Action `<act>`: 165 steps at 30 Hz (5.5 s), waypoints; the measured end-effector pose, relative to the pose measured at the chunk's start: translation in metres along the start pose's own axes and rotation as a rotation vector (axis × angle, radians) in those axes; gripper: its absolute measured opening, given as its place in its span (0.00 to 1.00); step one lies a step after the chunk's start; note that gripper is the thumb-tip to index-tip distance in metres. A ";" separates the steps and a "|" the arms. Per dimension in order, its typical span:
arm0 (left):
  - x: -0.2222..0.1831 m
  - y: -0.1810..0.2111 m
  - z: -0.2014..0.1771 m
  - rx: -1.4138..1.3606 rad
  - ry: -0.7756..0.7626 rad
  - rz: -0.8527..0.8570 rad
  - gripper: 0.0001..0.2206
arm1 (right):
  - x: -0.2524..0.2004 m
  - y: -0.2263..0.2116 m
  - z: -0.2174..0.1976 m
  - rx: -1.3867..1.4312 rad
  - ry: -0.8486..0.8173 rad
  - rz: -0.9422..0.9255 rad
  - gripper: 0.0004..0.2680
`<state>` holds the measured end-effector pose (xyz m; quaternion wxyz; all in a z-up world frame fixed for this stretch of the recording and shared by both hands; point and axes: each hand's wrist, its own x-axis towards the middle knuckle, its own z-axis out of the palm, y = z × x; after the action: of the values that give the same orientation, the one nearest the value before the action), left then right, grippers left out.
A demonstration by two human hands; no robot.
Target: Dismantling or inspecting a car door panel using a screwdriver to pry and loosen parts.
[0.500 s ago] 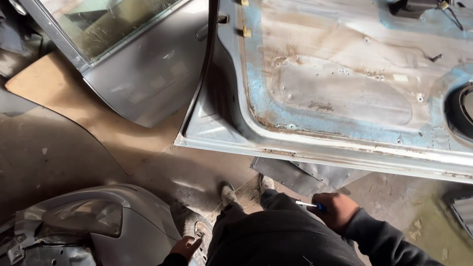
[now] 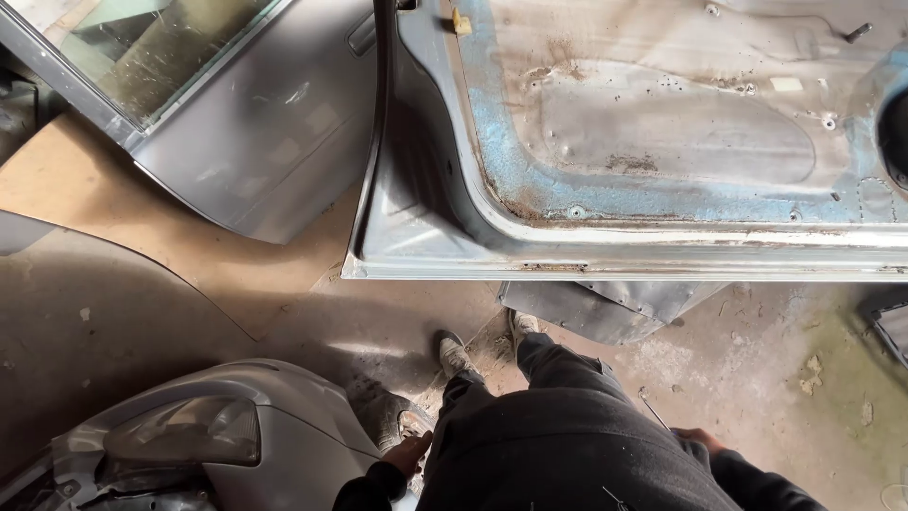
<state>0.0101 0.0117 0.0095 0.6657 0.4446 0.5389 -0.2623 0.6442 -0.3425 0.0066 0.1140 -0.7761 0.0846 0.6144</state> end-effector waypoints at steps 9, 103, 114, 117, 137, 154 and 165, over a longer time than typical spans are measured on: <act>-0.081 -0.002 0.064 -0.420 -0.212 -0.180 0.30 | -0.155 -0.070 0.023 -0.408 0.071 -0.143 0.04; 0.021 -0.078 -0.081 -0.001 0.424 -0.118 0.29 | -0.439 -0.375 0.207 -1.124 0.840 -1.052 0.06; 0.014 -0.087 -0.073 0.030 0.397 -0.118 0.30 | -0.425 -0.379 0.219 -1.288 0.844 -1.196 0.12; 0.016 -0.080 -0.078 0.166 0.413 -0.148 0.29 | -0.419 -0.375 0.212 -0.913 0.747 -1.281 0.11; 0.029 -0.096 -0.070 0.140 0.448 -0.082 0.29 | -0.453 -0.363 0.198 -0.887 0.698 -1.361 0.12; 0.022 -0.089 -0.070 0.183 0.430 -0.161 0.32 | -0.423 -0.381 0.220 -0.979 0.795 -1.421 0.12; 0.028 -0.090 -0.074 0.163 0.422 -0.113 0.29 | -0.421 -0.379 0.228 -1.182 0.797 -1.410 0.07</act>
<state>-0.0927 0.0377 -0.0470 0.4844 0.5111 0.6671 -0.2431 0.4373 0.0817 0.3937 0.0115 -0.7303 -0.6815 0.0450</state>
